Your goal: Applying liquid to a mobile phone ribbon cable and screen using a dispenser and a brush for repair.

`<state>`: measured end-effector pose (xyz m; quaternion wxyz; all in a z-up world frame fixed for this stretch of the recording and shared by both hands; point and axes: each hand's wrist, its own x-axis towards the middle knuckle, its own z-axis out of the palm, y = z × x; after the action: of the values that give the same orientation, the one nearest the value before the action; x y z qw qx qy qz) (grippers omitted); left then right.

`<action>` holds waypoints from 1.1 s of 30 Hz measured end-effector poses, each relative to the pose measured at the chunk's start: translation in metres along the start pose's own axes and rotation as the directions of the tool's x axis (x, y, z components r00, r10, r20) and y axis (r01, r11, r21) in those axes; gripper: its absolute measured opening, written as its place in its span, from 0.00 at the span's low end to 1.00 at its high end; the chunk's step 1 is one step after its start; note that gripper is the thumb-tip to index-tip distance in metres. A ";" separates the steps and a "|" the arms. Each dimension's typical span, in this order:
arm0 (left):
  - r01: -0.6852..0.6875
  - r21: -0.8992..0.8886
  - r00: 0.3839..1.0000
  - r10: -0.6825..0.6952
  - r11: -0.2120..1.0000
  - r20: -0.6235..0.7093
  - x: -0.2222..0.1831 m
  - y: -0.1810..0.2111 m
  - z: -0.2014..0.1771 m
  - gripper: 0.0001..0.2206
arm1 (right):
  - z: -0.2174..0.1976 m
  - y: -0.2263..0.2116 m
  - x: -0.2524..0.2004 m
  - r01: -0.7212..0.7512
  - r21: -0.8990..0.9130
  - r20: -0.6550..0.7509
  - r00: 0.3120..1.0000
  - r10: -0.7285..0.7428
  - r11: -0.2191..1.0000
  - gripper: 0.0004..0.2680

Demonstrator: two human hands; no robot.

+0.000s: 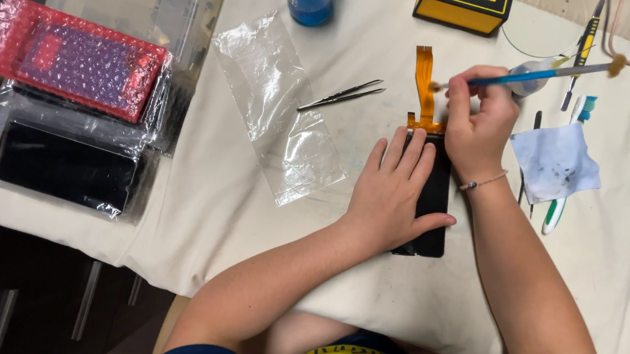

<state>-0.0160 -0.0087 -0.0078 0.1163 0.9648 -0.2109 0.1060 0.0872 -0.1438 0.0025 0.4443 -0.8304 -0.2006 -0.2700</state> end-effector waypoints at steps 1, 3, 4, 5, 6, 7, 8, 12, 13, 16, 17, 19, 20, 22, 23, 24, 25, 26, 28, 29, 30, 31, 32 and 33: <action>-0.003 0.000 1.000 0.003 1.000 -0.002 0.001 -0.001 -0.005 0.49 | -0.003 0.004 -0.008 0.002 -0.002 -0.003 1.000 -0.002 1.000 0.03; 0.015 -0.102 0.972 0.009 0.995 0.234 0.003 -0.003 -0.014 0.47 | -0.010 0.013 -0.025 -0.124 0.140 0.059 0.991 0.117 0.982 0.03; 0.011 -0.103 0.972 0.013 0.995 0.235 0.003 -0.002 -0.014 0.47 | -0.011 0.006 -0.026 -0.125 0.137 0.056 0.991 0.119 0.983 0.03; 0.011 -0.089 0.967 0.012 0.996 0.254 0.004 -0.002 -0.014 0.47 | -0.012 -0.001 -0.027 -0.147 0.172 0.067 0.988 0.138 0.974 0.02; 0.011 -0.075 0.962 0.010 0.997 0.273 0.004 -0.002 -0.014 0.47 | -0.014 -0.008 -0.028 -0.169 0.207 0.078 0.985 0.156 0.964 0.03; 0.007 -0.075 0.962 0.013 0.997 0.272 0.004 -0.002 -0.015 0.47 | -0.015 -0.010 -0.028 -0.168 0.205 0.075 0.985 0.155 0.964 0.03; 0.005 -0.064 0.959 0.013 0.998 0.282 0.005 -0.002 -0.015 0.47 | -0.016 -0.011 -0.028 -0.182 0.203 0.093 0.982 0.167 0.962 0.04; 0.003 -0.054 0.968 0.011 0.999 0.252 0.004 -0.001 -0.015 0.47 | -0.016 -0.010 -0.029 -0.189 0.186 0.128 0.978 0.167 0.964 0.05; 0.002 -0.056 0.967 0.012 0.998 0.253 0.004 -0.001 -0.015 0.47 | -0.016 -0.010 -0.029 -0.190 0.184 0.128 0.977 0.169 0.964 0.05; 0.008 -0.085 0.966 0.014 0.996 0.257 0.004 0.000 -0.015 0.48 | -0.016 -0.006 -0.032 -0.205 0.193 0.156 0.972 0.176 0.960 0.06; 0.009 -0.079 0.970 0.011 0.997 0.242 0.004 0.000 -0.014 0.48 | -0.016 -0.003 -0.034 -0.192 0.157 0.171 0.971 0.164 0.969 0.06; 0.009 -0.074 0.974 0.008 0.997 0.227 0.004 0.001 -0.013 0.47 | -0.016 0.004 -0.036 -0.179 0.121 0.188 0.970 0.155 0.976 0.06; 0.012 -0.066 0.975 0.003 0.998 0.222 0.004 0.001 -0.013 0.47 | -0.016 0.007 -0.037 -0.172 0.078 0.214 0.965 0.152 0.982 0.06; 0.015 -0.058 0.975 -0.002 0.998 0.221 0.005 0.002 -0.015 0.47 | -0.016 0.012 -0.038 -0.167 0.035 0.242 0.958 0.154 0.985 0.06; 0.013 -0.064 0.974 0.001 0.998 0.227 0.006 0.003 -0.016 0.48 | -0.015 0.015 -0.039 -0.150 0.022 0.247 0.959 0.140 0.988 0.06; 0.012 -0.070 0.973 0.005 0.998 0.233 0.006 0.003 -0.018 0.48 | -0.014 0.017 -0.040 -0.132 0.008 0.251 0.960 0.126 0.991 0.06; 0.012 -0.070 0.972 0.004 0.997 0.233 0.006 0.003 -0.017 0.48 | -0.013 0.019 -0.040 -0.133 0.008 0.252 0.960 0.127 0.991 0.06; 0.012 -0.091 0.976 0.008 0.996 0.216 0.006 0.002 -0.017 0.48 | -0.011 0.021 -0.040 -0.112 0.005 0.248 0.963 0.107 0.994 0.06; 0.015 -0.112 0.980 0.008 0.994 0.199 0.005 0.002 -0.015 0.47 | -0.006 0.027 -0.040 -0.090 0.003 0.248 0.965 0.087 0.996 0.07; 0.012 -0.101 0.982 0.008 0.995 0.187 0.005 0.002 -0.012 0.47 | -0.004 0.032 -0.041 -0.050 -0.020 0.266 0.963 0.054 0.999 0.06; 0.008 -0.089 0.985 0.007 0.996 0.175 0.004 0.003 -0.009 0.47 | -0.001 0.036 -0.041 -0.009 -0.041 0.285 0.958 0.021 0.999 0.06; 0.008 -0.090 0.984 0.008 0.996 0.177 0.005 0.002 -0.009 0.47 | 0.000 0.037 -0.040 -0.011 -0.041 0.285 0.958 0.023 0.999 0.06; 0.004 -0.089 0.986 0.011 0.996 0.163 0.005 0.002 -0.009 0.47 | 0.001 0.037 -0.040 -0.001 -0.050 0.288 0.957 0.016 0.999 0.05; -0.001 -0.088 0.989 0.014 0.996 0.149 0.007 0.002 -0.010 0.47 | 0.002 0.038 -0.038 0.010 -0.060 0.292 0.956 0.008 0.998 0.05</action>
<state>-0.0124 -0.0099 0.0035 0.1421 0.9631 -0.2271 0.0245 0.0800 -0.1651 -0.0462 0.3845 -0.8741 -0.2560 -0.1506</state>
